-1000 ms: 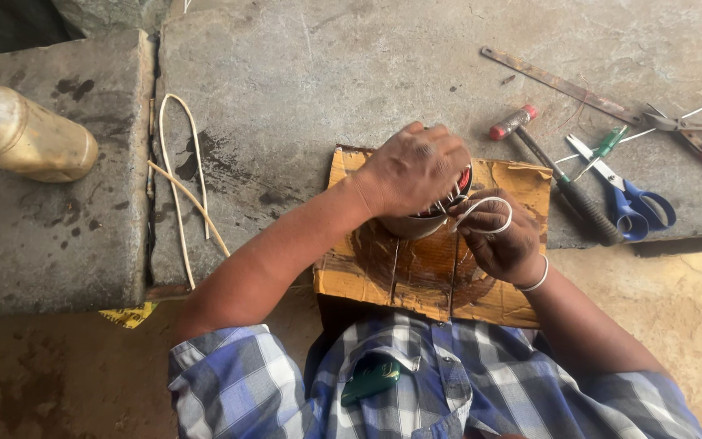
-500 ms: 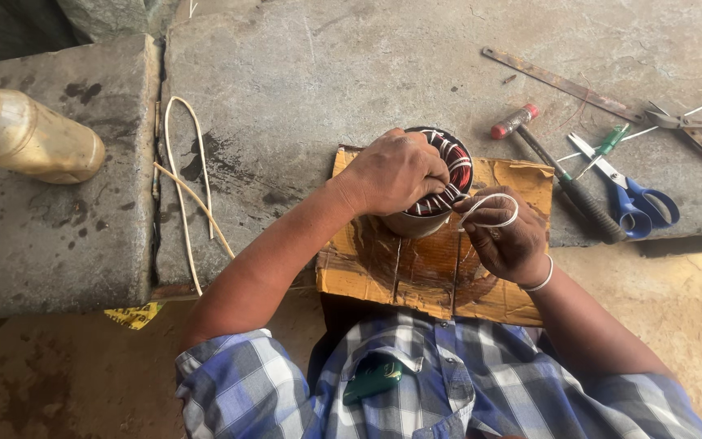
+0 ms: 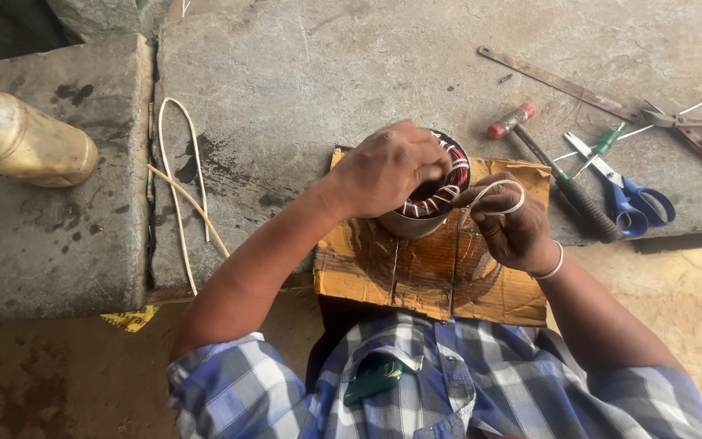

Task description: The person repeatedly inserts a white insulated wire into the slots of a cylindrical stator core and taps it down with a small hammer. The person rotates the stator as needed and continues the same insertion and tapping sequence throughout the clip.

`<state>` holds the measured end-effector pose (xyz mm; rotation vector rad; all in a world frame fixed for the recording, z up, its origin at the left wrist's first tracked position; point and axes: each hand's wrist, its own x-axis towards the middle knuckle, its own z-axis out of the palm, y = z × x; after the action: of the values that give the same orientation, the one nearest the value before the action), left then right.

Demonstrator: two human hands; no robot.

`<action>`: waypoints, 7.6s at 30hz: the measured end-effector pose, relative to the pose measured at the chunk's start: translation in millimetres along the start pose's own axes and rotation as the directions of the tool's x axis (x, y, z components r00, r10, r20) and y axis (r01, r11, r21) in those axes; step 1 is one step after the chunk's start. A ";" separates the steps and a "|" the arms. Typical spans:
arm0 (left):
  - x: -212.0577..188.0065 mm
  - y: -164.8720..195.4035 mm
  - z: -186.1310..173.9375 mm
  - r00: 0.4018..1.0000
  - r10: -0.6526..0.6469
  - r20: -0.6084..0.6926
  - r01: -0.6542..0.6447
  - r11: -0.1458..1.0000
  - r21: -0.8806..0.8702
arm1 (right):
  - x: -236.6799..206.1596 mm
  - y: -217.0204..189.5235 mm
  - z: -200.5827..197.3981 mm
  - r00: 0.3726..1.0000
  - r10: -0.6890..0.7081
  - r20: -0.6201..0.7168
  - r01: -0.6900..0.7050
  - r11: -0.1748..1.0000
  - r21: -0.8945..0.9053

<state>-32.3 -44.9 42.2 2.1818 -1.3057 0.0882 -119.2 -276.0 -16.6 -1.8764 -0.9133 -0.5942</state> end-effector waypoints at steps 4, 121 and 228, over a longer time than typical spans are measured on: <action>-4.2 4.2 1.8 0.999 0.038 -0.025 -0.039 0.998 -0.042 | -1.1 0.5 1.0 1.000 -0.022 0.009 0.023 0.998 -0.051; 26.5 2.1 0.3 0.946 -0.226 0.233 0.220 0.974 0.050 | 1.7 7.7 -9.0 0.990 0.129 -0.057 -0.128 0.992 0.017; 14.6 -41.2 35.4 0.969 -0.243 0.035 0.222 0.930 0.293 | -48.1 -2.2 -34.0 0.953 0.210 0.216 -0.100 0.897 -0.430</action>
<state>0.9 -60.3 -0.6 2.5947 -1.1168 0.1136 -150.8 -322.3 -34.8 -2.4335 -0.8319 -0.4767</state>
